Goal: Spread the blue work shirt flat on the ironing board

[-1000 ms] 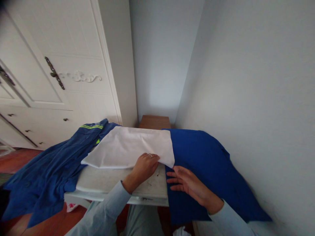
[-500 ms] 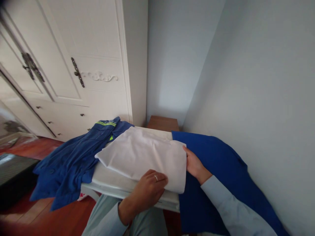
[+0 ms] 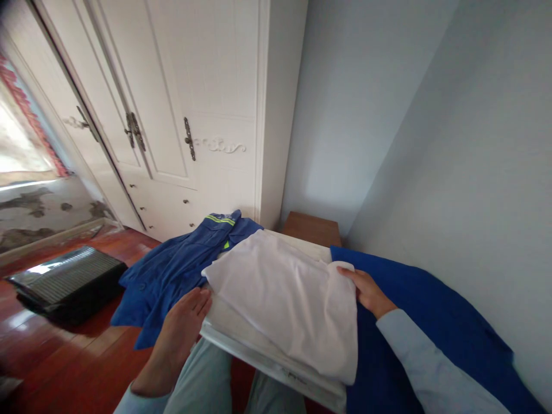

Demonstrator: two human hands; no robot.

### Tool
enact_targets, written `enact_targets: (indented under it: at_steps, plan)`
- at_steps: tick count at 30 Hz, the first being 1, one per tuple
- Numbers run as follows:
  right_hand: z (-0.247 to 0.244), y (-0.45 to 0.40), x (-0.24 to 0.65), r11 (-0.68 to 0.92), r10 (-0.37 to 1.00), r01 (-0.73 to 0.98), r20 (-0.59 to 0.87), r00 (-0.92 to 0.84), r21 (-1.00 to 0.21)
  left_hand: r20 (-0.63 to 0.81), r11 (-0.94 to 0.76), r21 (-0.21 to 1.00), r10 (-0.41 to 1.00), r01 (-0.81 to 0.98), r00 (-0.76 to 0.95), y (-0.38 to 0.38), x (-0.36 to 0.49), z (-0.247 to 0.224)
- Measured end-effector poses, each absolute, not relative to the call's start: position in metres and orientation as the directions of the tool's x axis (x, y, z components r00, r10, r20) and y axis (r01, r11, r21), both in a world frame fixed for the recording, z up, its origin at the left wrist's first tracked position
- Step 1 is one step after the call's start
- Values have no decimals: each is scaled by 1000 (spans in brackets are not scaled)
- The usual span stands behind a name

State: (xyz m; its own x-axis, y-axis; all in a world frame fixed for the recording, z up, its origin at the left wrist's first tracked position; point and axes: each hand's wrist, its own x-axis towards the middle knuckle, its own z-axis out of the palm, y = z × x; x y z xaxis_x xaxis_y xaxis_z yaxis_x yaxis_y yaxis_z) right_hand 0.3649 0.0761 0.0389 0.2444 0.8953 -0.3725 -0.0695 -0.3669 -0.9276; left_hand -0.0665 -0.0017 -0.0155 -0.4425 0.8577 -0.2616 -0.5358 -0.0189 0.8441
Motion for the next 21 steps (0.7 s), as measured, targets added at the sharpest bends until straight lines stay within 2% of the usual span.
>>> enact_targets:
  at_steps: [4,7,9,11,14,16,21]
  plan:
    - [50,68,351,-365,894,-5,-352,277,-931,-356,77,780,871,-621,-339,25,-53,12]
    - [62,60,342,-245,929,154,-187,320,-957,-384,189,821,881,-540,-275,45,-35,27]
    - [71,55,337,-133,952,331,-27,305,-934,-336,210,898,894,-386,-296,58,-26,30]
    - [82,50,333,-28,956,522,129,262,-853,-219,197,976,899,-96,-379,71,-19,30]
    - [102,38,328,72,936,716,295,193,-695,-24,187,938,877,293,-481,86,-13,28]
    - [115,28,327,89,932,780,327,153,-620,22,185,910,871,370,-490,93,-8,29]
    - [140,-4,344,15,936,861,311,167,-509,56,128,911,904,393,-424,102,14,41]
